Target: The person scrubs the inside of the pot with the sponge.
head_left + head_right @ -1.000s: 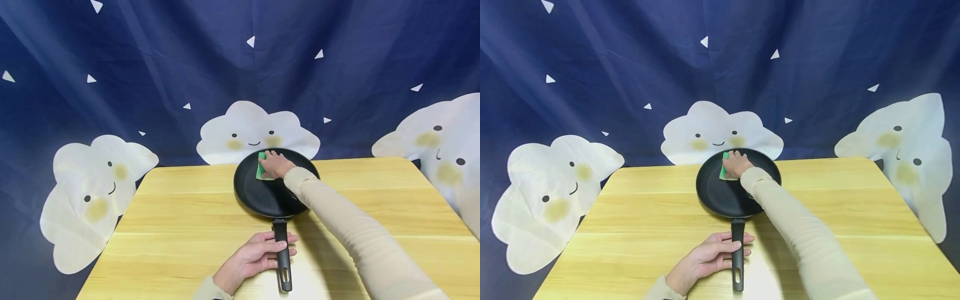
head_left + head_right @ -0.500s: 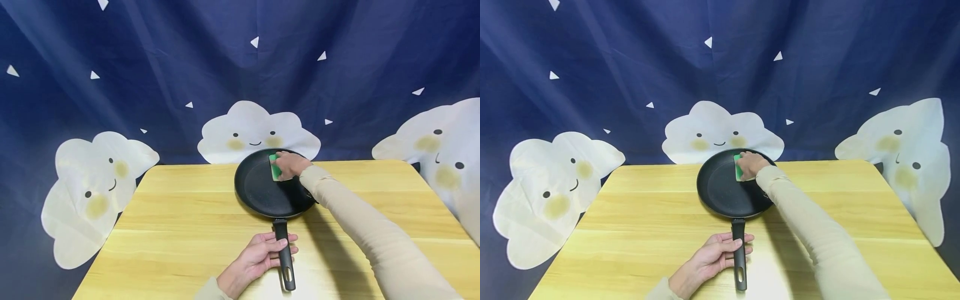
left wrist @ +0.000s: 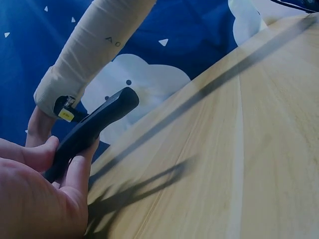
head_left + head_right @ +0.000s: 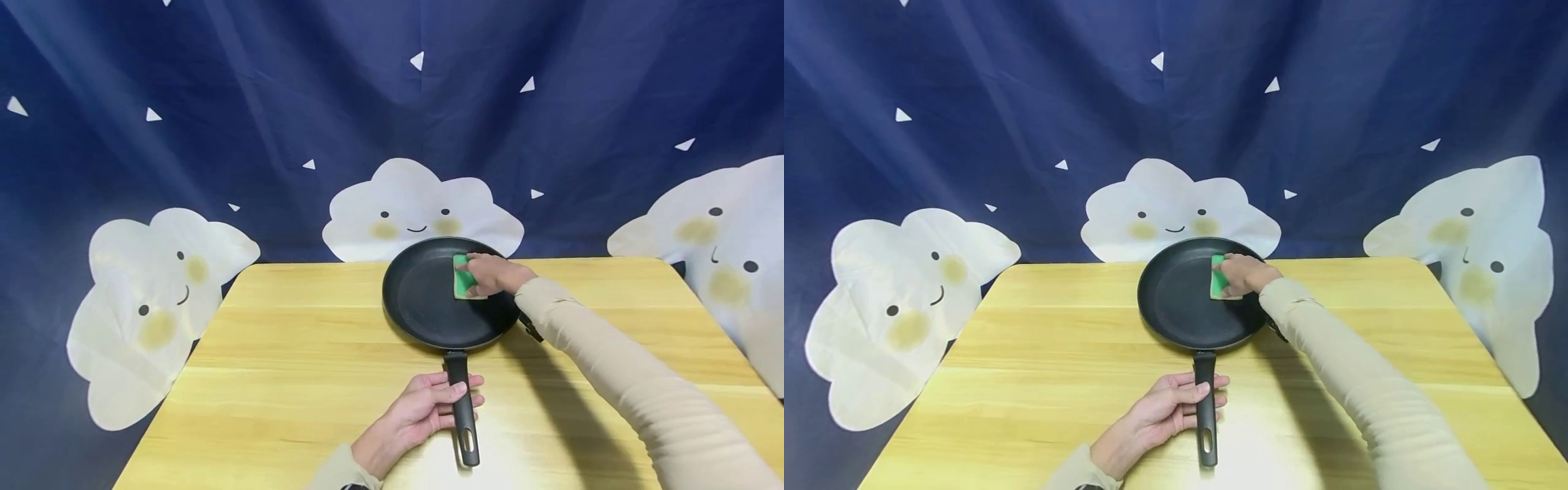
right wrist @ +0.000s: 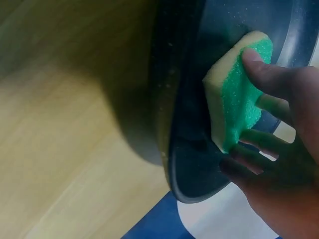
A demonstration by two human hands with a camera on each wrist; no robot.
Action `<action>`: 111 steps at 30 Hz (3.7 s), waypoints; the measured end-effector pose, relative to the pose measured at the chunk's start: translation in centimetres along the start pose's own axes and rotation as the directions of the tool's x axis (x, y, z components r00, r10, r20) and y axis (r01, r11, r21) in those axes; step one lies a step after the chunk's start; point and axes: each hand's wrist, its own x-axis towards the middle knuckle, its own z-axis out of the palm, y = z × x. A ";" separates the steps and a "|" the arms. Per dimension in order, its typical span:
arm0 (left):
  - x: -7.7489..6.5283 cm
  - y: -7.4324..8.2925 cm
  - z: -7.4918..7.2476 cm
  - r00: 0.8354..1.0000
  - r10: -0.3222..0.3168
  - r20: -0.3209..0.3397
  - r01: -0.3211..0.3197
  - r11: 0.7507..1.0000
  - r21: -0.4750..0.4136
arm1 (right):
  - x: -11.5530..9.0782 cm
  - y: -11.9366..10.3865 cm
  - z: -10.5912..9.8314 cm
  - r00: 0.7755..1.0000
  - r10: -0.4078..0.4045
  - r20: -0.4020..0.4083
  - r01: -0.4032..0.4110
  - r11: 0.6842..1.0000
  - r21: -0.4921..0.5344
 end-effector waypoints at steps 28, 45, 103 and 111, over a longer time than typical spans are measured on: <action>0.3 -0.2 -0.9 0.999 0.026 0.046 -0.025 0.999 -0.027 | -3.5 -0.8 2.5 0.983 -0.073 -0.166 0.074 0.997 -0.004; 0.8 0.0 -0.9 0.997 0.010 0.071 -0.010 1.000 -0.003 | -7.1 -2.7 2.6 0.996 -0.010 -0.087 0.023 0.988 0.152; 0.4 -0.1 -2.2 0.996 0.006 0.087 -0.007 1.000 0.008 | -1.3 -8.2 2.9 0.984 -0.121 -0.131 0.128 0.991 0.045; 0.3 -0.3 -2.2 0.995 0.011 0.095 -0.010 1.000 -0.012 | 1.1 -9.5 2.5 0.990 -0.101 -0.096 0.102 0.995 0.000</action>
